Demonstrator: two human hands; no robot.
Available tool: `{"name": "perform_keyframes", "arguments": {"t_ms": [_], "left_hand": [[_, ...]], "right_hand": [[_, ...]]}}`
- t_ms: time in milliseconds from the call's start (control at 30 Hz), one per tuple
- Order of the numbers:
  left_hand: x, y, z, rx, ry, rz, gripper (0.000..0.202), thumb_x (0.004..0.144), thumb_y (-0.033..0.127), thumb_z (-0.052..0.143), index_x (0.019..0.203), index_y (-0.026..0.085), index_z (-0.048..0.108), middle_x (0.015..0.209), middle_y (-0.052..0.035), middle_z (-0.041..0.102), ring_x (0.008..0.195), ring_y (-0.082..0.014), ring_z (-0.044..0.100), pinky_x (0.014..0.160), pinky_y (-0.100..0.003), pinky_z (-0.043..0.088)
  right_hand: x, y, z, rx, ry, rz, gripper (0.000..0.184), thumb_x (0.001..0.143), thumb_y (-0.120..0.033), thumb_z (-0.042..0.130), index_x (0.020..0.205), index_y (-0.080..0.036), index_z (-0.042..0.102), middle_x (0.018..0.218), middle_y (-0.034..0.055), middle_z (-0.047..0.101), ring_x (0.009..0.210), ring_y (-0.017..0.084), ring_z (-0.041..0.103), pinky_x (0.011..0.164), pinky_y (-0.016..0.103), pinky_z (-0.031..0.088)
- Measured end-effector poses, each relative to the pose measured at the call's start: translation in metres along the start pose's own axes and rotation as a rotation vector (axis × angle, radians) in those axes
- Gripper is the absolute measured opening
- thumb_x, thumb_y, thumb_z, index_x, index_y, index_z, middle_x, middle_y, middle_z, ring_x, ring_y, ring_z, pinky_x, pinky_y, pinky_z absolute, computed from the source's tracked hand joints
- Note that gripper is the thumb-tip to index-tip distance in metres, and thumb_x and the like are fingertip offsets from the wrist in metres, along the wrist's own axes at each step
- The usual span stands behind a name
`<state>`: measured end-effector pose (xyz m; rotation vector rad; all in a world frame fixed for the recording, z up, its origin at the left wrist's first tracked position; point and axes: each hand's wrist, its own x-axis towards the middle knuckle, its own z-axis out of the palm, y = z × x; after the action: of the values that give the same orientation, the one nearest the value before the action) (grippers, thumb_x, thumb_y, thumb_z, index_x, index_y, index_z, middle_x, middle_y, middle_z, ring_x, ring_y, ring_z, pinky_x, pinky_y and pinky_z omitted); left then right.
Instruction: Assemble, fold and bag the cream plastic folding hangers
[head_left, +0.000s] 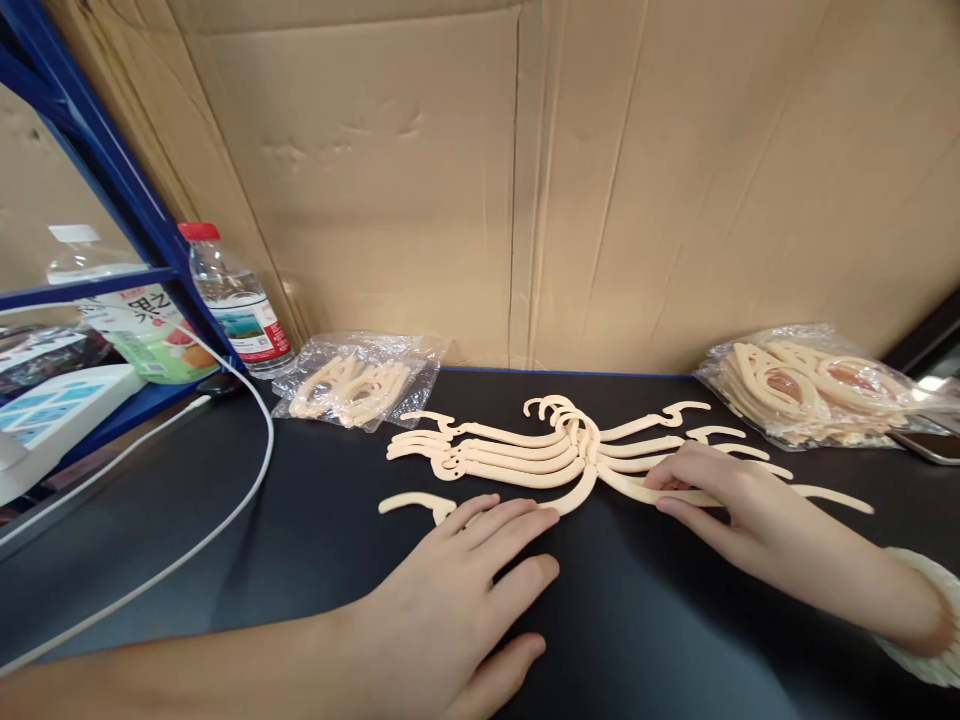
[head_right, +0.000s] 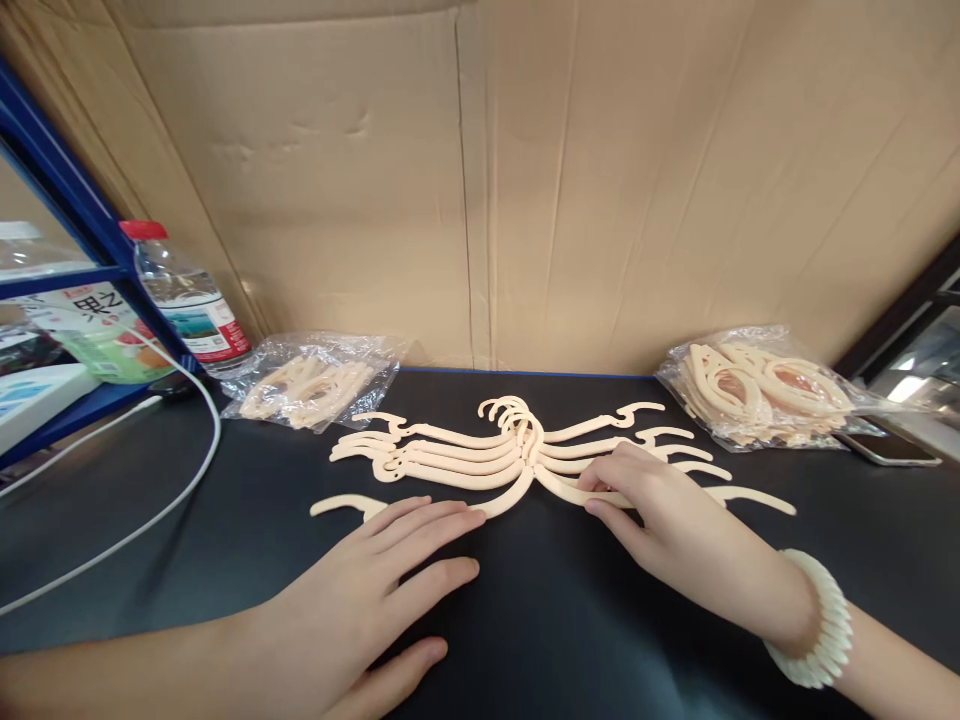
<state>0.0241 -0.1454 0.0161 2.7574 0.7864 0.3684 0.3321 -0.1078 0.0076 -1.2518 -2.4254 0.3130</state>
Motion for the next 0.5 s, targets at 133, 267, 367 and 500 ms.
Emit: {"name": "perform_keyframes", "arguments": {"t_ms": [133, 267, 367, 500], "left_hand": [[-0.002, -0.002, 0.002, 0.032, 0.029, -0.053, 0.045, 0.085, 0.028, 0.059, 0.129, 0.017, 0.056, 0.144, -0.0200, 0.048, 0.134, -0.0406, 0.042, 0.112, -0.062, 0.025], [-0.003, -0.003, 0.003, 0.055, 0.007, -0.081, 0.046, 0.087, 0.031, 0.057, 0.131, 0.016, 0.055, 0.147, -0.0195, 0.045, 0.137, -0.0401, 0.038, 0.113, -0.062, 0.024], [-0.003, -0.004, 0.003, 0.050, 0.005, -0.113, 0.049, 0.088, 0.032, 0.056, 0.135, 0.019, 0.052, 0.151, -0.0176, 0.041, 0.139, -0.0397, 0.034, 0.113, -0.063, 0.023], [-0.002, -0.011, 0.002, 0.026, -0.001, -0.111, 0.054, 0.088, 0.037, 0.058, 0.139, 0.023, 0.049, 0.154, -0.0158, 0.036, 0.142, -0.0392, 0.030, 0.114, -0.062, 0.022]], "right_hand": [[0.003, -0.002, 0.004, -0.081, 0.023, -0.062, 0.020, 0.098, -0.026, 0.040, 0.090, -0.021, 0.058, 0.095, 0.0075, 0.058, 0.089, 0.024, 0.056, 0.078, 0.041, 0.049], [0.006, -0.003, 0.009, -0.173, 0.099, -0.094, 0.020, 0.096, -0.018, 0.037, 0.092, -0.020, 0.057, 0.096, 0.0099, 0.057, 0.088, 0.027, 0.055, 0.076, 0.044, 0.049], [0.008, -0.004, 0.014, -0.192, 0.159, -0.094, 0.018, 0.095, -0.015, 0.038, 0.098, -0.019, 0.055, 0.099, 0.0111, 0.058, 0.093, 0.028, 0.056, 0.081, 0.047, 0.049], [0.010, -0.003, 0.022, -0.199, 0.184, -0.075, 0.029, 0.096, -0.024, 0.043, 0.123, -0.018, 0.049, 0.124, 0.0152, 0.055, 0.116, 0.031, 0.052, 0.097, 0.051, 0.046]]}}
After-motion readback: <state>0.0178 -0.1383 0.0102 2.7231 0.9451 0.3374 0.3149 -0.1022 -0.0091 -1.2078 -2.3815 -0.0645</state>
